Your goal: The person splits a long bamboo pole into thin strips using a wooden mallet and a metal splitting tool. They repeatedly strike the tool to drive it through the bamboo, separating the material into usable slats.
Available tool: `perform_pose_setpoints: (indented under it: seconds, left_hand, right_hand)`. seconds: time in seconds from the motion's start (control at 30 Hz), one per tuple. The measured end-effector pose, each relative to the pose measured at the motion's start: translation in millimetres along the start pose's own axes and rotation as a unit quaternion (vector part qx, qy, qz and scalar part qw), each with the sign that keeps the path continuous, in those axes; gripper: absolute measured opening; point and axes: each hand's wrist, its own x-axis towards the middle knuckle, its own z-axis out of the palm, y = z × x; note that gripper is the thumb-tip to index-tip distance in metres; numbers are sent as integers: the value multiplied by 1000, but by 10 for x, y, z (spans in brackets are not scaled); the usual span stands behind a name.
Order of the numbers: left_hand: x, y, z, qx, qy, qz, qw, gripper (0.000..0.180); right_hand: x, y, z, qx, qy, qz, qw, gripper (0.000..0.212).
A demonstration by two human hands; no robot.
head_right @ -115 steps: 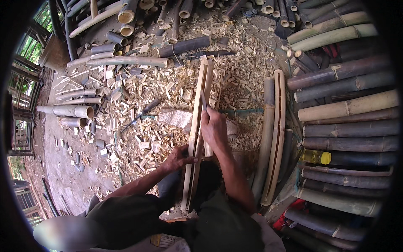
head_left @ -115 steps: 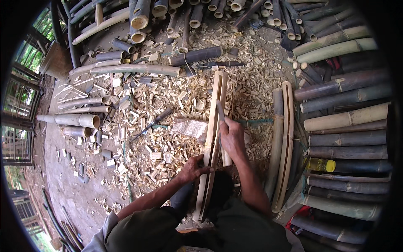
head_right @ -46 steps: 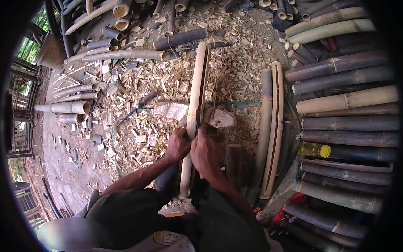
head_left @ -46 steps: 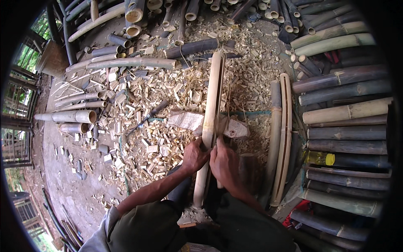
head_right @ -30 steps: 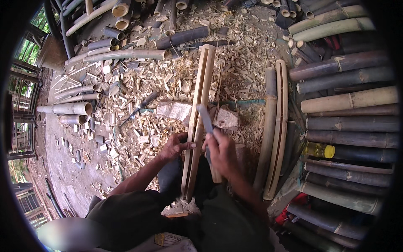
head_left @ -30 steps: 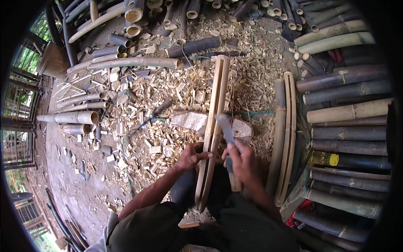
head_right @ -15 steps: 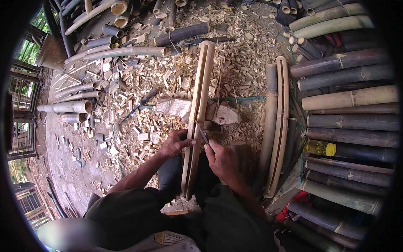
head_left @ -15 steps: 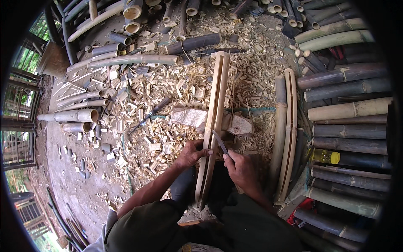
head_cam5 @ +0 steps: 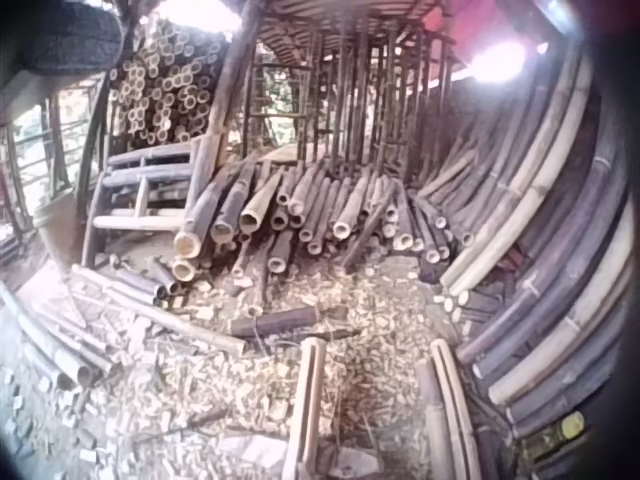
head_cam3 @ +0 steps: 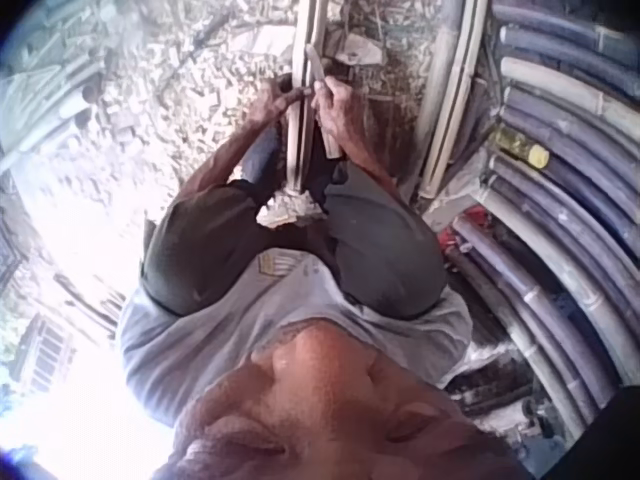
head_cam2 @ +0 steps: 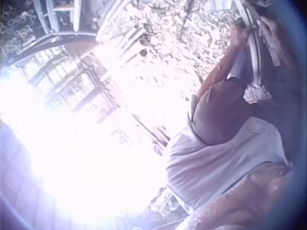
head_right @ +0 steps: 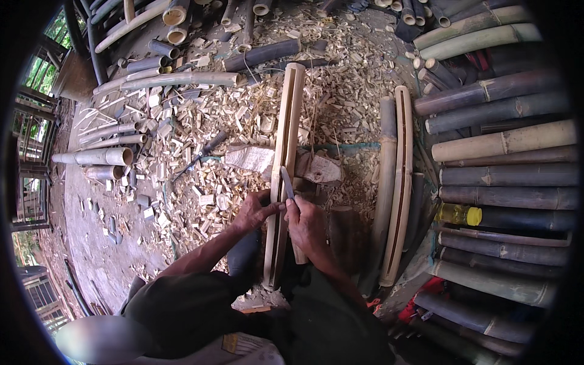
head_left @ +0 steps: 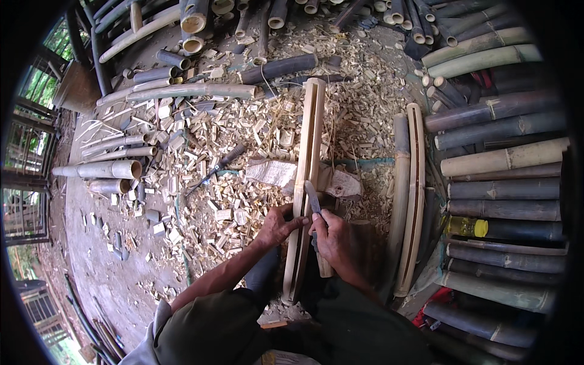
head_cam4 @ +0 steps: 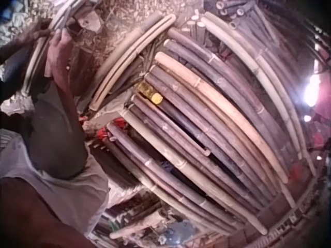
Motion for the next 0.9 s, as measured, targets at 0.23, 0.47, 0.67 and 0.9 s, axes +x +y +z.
perform_pose_setpoints:
  seconds: [0.23,0.47,0.67,0.9]
  left_hand:
    - [-48,-41,68,-79,0,1,997,50]
    - [-9,-100,126,40,94,-27,994,58]
    - [-12,37,192,115,119,-55,985,58]
    - [-26,92,246,215,161,-50,962,59]
  right_hand:
    - [1030,-371,-266,53,46,-6,998,28]
    - [18,-353,-346,286,-35,118,950,35]
    - [-228,-207,-291,332,-79,214,915,30]
    - [-145,-191,-243,362,-65,229,901,21]
